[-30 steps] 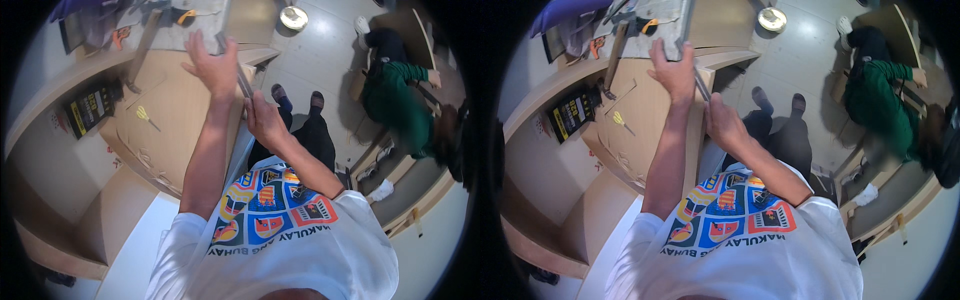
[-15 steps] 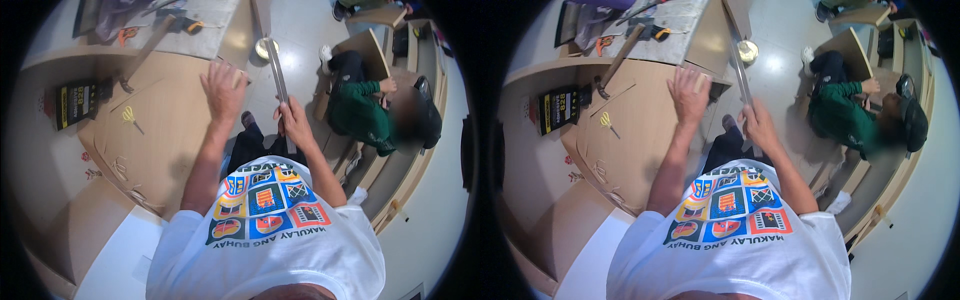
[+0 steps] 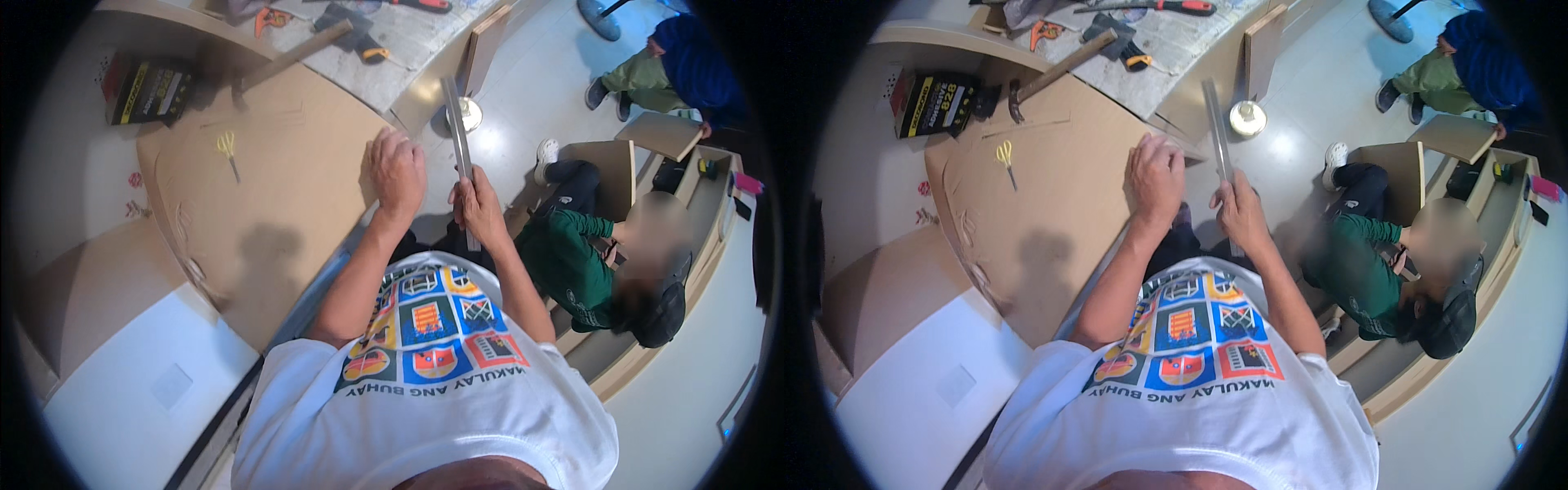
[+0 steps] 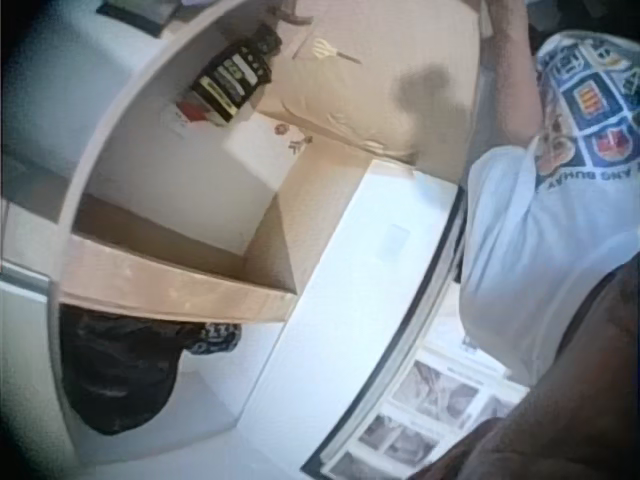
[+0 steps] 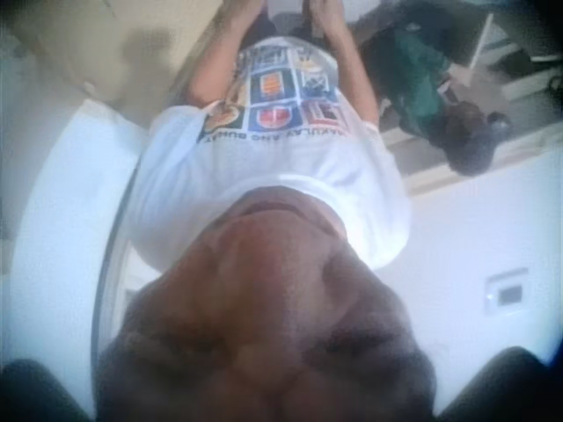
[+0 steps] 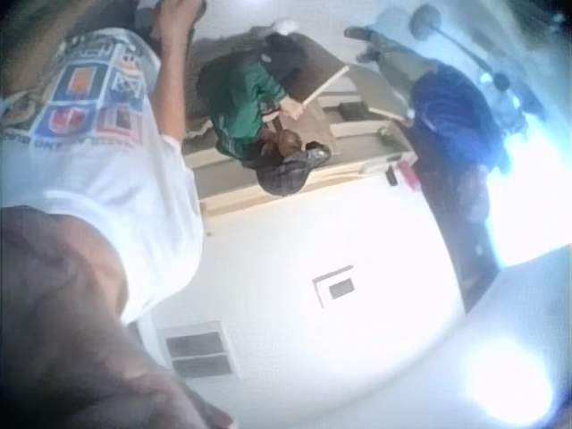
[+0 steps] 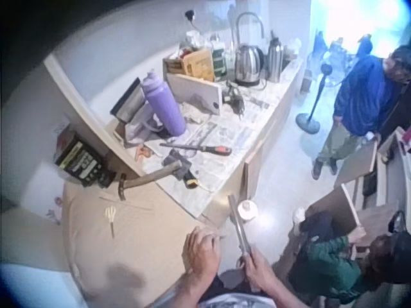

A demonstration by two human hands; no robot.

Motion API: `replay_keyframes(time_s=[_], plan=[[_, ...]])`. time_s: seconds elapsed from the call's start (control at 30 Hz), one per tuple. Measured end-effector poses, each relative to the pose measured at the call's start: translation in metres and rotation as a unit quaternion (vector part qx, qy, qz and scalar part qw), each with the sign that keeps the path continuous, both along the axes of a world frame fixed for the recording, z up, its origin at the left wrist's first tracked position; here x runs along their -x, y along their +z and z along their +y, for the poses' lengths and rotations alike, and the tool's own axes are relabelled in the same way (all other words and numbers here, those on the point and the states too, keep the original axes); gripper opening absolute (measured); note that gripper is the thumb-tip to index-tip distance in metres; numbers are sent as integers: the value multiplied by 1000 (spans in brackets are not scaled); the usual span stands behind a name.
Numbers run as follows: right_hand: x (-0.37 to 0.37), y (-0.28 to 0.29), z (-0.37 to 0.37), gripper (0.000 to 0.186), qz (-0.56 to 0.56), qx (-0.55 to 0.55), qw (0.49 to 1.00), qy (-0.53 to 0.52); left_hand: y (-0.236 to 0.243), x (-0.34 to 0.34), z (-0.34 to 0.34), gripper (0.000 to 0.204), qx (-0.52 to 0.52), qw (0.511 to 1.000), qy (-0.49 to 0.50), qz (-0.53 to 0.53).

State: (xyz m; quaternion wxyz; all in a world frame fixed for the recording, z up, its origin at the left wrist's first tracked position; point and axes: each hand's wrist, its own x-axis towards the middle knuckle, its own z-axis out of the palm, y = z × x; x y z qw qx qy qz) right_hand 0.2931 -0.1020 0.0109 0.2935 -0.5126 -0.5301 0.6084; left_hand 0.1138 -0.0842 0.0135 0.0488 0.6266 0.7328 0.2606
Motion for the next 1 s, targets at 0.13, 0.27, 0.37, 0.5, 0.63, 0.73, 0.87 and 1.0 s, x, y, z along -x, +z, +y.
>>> replay_keyframes(time_s=[0.13,0.27,0.37,0.5,0.63,0.73,0.87,1.0], plan=[[-9,20,18,42,26,123,989,77,21,-10,8,15,70,992,104,-10],[-19,32,32,29,14,161,977,138,24,-11,10,14,108,982,149,-35],[-16,13,26,28,29,60,987,143,14,-2,11,15,106,980,166,-38],[-18,16,32,25,23,72,980,182,8,3,13,16,108,978,172,-44],[-13,7,30,24,-8,8,985,174,22,-7,24,20,162,963,214,-22],[-5,-2,22,24,-16,-28,987,160,19,8,23,17,176,961,211,-37],[-2,6,18,24,-31,-41,987,154,11,22,17,17,192,964,183,-17],[1,4,13,24,-18,-14,989,144,17,23,16,17,157,974,154,-55]])
